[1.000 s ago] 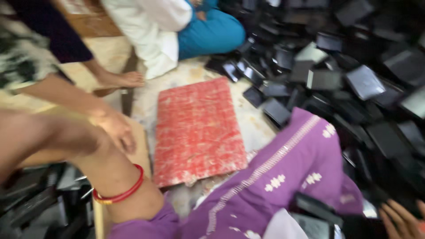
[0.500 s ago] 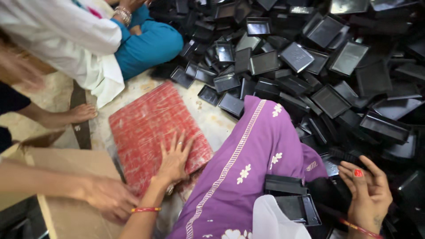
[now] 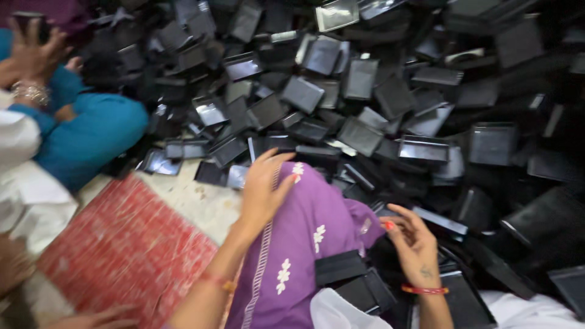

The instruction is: The person sits on the floor beside a large pile of black plastic boxes and nests boxes one at a time into a stack held on their lap. When a stack is built, the person places the stack into a cardboard box and resumes nesting more boxes from the pile.

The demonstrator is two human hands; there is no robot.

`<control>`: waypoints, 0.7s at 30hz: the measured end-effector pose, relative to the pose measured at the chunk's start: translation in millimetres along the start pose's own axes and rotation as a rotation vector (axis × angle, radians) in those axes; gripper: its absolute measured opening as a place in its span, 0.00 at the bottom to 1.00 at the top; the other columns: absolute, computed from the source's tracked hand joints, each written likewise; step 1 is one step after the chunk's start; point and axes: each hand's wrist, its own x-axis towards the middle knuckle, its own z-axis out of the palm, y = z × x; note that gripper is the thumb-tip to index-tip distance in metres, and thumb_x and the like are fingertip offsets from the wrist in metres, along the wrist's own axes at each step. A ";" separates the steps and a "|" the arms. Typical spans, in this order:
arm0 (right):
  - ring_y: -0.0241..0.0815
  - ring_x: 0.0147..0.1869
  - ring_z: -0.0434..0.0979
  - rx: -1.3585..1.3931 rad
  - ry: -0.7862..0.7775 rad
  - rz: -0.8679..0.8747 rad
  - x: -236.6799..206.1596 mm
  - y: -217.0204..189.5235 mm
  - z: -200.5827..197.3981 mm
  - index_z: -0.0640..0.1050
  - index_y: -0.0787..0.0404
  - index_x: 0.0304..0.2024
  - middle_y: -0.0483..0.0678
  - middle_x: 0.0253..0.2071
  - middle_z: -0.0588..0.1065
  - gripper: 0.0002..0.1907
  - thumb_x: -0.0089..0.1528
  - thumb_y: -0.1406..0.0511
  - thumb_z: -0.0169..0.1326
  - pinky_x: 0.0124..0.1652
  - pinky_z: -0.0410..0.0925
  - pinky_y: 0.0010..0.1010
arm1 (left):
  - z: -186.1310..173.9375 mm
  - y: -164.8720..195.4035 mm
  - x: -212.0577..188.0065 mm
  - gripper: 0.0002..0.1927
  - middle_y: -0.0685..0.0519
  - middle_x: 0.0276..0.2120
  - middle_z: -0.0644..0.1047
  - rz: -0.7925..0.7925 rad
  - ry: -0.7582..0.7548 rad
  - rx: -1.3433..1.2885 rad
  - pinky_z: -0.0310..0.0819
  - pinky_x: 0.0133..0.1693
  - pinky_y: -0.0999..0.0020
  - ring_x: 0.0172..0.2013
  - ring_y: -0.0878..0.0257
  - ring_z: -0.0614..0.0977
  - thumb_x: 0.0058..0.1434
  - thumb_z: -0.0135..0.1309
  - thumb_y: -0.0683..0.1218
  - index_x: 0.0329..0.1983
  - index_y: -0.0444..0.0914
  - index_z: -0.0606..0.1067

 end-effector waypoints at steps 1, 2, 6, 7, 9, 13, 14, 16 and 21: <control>0.39 0.51 0.81 0.011 0.004 -0.007 -1.1 -0.9 0.2 0.72 0.65 0.62 0.53 0.48 0.81 0.22 0.65 0.70 0.52 0.53 0.71 0.29 | 24.1 8.5 21.9 0.26 0.48 0.57 0.78 0.128 -0.031 0.047 0.64 0.63 0.54 0.64 0.49 0.72 0.56 0.64 0.46 0.59 0.38 0.75; 0.39 0.51 0.81 0.023 0.008 -0.013 -2.4 -1.9 -0.2 0.72 0.65 0.62 0.52 0.47 0.81 0.22 0.65 0.70 0.52 0.53 0.72 0.29 | 45.7 16.1 41.2 0.28 0.46 0.55 0.78 0.257 -0.062 0.093 0.64 0.61 0.53 0.62 0.48 0.73 0.53 0.64 0.46 0.58 0.36 0.75; 0.38 0.49 0.81 0.038 0.050 -0.012 -9.0 -8.2 -2.8 0.74 0.65 0.61 0.52 0.47 0.81 0.21 0.64 0.71 0.52 0.51 0.72 0.28 | 91.4 39.0 93.2 0.19 0.53 0.43 0.79 0.224 -0.243 0.598 0.71 0.47 0.54 0.49 0.53 0.78 0.52 0.64 0.43 0.49 0.44 0.78; 0.38 0.49 0.81 0.034 0.064 -0.009 -10.4 -10.6 -2.7 0.74 0.65 0.60 0.52 0.47 0.81 0.20 0.64 0.71 0.53 0.50 0.72 0.28 | 93.5 40.5 97.4 0.17 0.53 0.42 0.79 0.204 -0.277 0.559 0.72 0.46 0.55 0.48 0.53 0.78 0.53 0.64 0.43 0.48 0.45 0.79; 0.38 0.48 0.80 0.040 0.087 0.003 -11.7 -15.2 0.1 0.75 0.64 0.60 0.51 0.46 0.82 0.20 0.64 0.70 0.54 0.50 0.73 0.29 | 88.1 44.4 97.1 0.14 0.53 0.41 0.79 0.163 -0.356 0.498 0.73 0.45 0.57 0.48 0.53 0.78 0.55 0.63 0.44 0.45 0.46 0.79; 0.40 0.58 0.77 0.041 0.101 -0.059 -9.2 -25.5 12.7 0.70 0.62 0.65 0.52 0.55 0.77 0.29 0.61 0.69 0.58 0.56 0.70 0.32 | 72.3 65.1 71.8 0.15 0.52 0.41 0.81 0.201 -0.123 0.064 0.73 0.45 0.61 0.45 0.55 0.79 0.58 0.62 0.42 0.49 0.42 0.78; 0.40 0.62 0.73 0.056 0.108 -0.080 -8.9 -27.8 16.0 0.66 0.60 0.67 0.51 0.59 0.74 0.34 0.59 0.67 0.59 0.58 0.69 0.34 | 73.4 73.1 63.6 0.14 0.53 0.40 0.81 0.060 -0.170 -0.109 0.73 0.44 0.65 0.43 0.59 0.79 0.60 0.60 0.43 0.50 0.42 0.78; 0.41 0.68 0.69 0.230 0.051 -0.061 -9.3 -30.9 20.2 0.59 0.58 0.72 0.51 0.66 0.69 0.39 0.60 0.60 0.56 0.60 0.65 0.37 | 84.9 90.8 47.7 0.14 0.56 0.39 0.82 -0.242 -0.263 -0.446 0.74 0.42 0.72 0.39 0.69 0.80 0.65 0.56 0.44 0.54 0.43 0.78; 0.38 0.77 0.62 0.832 -0.082 -0.015 -14.1 -22.5 23.4 0.56 0.57 0.75 0.45 0.76 0.60 0.40 0.67 0.46 0.43 0.70 0.56 0.37 | 135.5 122.4 16.9 0.15 0.58 0.43 0.81 -0.498 -0.447 -1.017 0.72 0.47 0.77 0.43 0.73 0.78 0.70 0.50 0.45 0.57 0.36 0.78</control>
